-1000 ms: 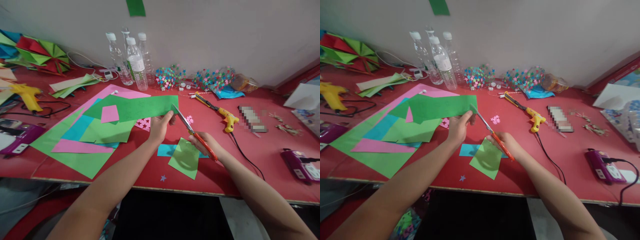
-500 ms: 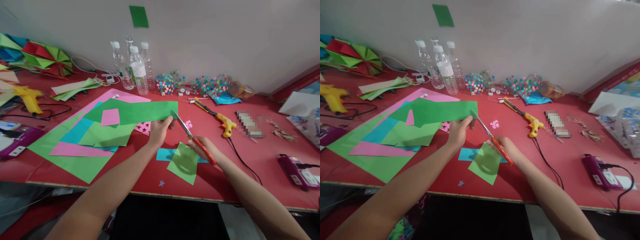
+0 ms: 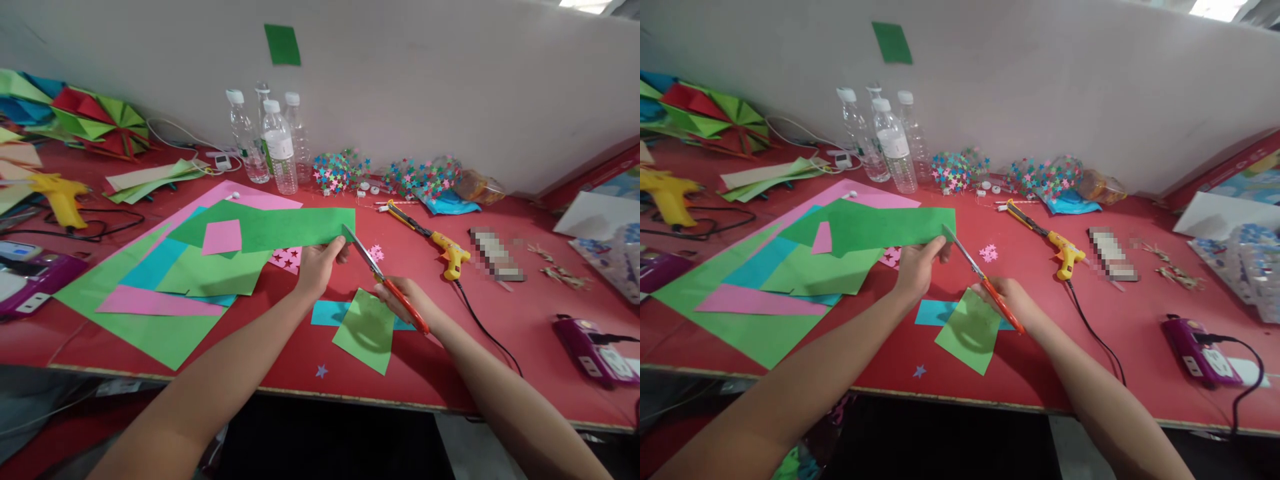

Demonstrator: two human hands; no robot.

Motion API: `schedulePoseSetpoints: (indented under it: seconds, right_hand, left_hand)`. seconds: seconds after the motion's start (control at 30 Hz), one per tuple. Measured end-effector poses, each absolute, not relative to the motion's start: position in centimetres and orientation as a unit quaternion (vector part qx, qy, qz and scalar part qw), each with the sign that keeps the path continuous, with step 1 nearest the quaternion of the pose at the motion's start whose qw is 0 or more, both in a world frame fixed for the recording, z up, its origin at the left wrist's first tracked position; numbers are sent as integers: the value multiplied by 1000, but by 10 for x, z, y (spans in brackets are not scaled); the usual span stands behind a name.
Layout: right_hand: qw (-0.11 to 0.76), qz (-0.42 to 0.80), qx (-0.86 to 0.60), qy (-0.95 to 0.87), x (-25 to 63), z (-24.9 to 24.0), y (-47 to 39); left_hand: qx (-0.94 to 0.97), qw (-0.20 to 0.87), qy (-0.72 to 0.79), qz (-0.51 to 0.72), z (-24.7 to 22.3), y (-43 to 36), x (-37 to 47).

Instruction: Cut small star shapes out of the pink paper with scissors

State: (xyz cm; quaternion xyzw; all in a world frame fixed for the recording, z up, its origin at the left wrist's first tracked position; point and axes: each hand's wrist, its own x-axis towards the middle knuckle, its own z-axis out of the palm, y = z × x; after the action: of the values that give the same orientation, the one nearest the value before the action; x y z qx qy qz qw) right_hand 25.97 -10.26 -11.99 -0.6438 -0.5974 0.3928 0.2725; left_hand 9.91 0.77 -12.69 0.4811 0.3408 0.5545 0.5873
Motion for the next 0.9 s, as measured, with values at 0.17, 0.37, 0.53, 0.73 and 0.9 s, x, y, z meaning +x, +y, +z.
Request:
schedulePoseSetpoints:
  seconds: [0.17,0.37,0.53,0.73,0.9]
  right_hand:
    - [263,380,-648,-605,260,-119,-102]
    - [264,382,-643,-610,259,-116,-102]
    - [260,382,-650,-603,260,-117,-102]
    - [258,383,-652,-602,261,-120,-101]
    - [259,381,-650,-605,261,-120,-101]
  left_hand:
    - [469,595,342,556,-124,7,100]
    - [466,600,337,555,-126,7,100]
    - [471,601,337,551,-128,7,100]
    - [469,603,331,554,-130,9,101]
    - [464,607,329,555,-130,8,102]
